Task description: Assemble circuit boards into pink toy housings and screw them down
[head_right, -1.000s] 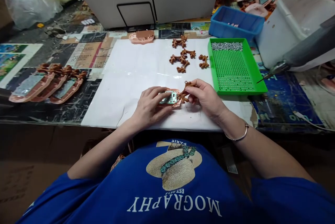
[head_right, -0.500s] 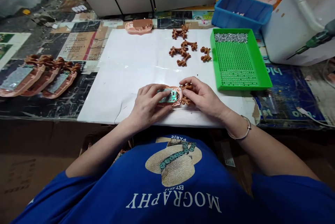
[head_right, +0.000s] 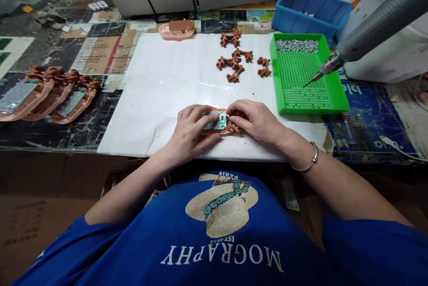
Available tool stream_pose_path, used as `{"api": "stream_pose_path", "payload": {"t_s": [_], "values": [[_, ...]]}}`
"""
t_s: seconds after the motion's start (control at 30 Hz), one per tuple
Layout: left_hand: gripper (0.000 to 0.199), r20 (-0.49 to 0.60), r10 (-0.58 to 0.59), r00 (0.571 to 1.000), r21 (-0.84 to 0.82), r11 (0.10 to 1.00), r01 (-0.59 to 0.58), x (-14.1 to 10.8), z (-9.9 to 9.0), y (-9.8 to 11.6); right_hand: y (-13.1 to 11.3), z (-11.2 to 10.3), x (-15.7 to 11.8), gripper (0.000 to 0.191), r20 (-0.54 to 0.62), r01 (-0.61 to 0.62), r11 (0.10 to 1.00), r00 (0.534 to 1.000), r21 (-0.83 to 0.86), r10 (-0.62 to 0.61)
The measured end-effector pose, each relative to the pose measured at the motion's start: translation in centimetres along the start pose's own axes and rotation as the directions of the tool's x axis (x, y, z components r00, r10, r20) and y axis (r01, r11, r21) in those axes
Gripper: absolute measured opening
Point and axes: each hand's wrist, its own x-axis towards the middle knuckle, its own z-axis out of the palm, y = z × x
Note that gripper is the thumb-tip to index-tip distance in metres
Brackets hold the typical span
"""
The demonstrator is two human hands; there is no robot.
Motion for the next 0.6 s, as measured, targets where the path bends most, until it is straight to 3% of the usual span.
{"api": "stream_pose_path", "payload": {"t_s": [0.13,0.27,0.37,0.5,0.6], "values": [[0.037,-0.018,0.011,1.000,0.009,1.000,-0.011,-0.1,0.1,-0.1,0.2,-0.1,-0.1,0.013,-0.086,0.086,0.994,0.992,-0.071,-0.092],[0.036,-0.025,0.022,0.999,0.020,1.000,-0.021,-0.1,0.1,-0.1,0.1,0.6,-0.8,0.016,-0.191,0.219,0.967,0.951,-0.131,-0.242],[0.036,-0.015,0.014,1.000,0.017,1.000,-0.013,-0.1,0.1,0.0,-0.3,1.0,-1.2,0.013,-0.192,0.319,0.908,0.906,-0.271,-0.376],[0.037,-0.014,-0.002,1.000,0.015,1.000,0.002,0.0,0.1,0.1,-0.7,1.3,-1.4,0.017,-0.119,0.431,0.757,0.828,-0.491,-0.548],[0.038,-0.023,0.003,1.000,0.021,1.000,-0.003,0.0,0.1,0.1,-0.8,1.3,-1.3,0.017,-0.068,0.455,0.712,0.817,-0.534,-0.573]]}}
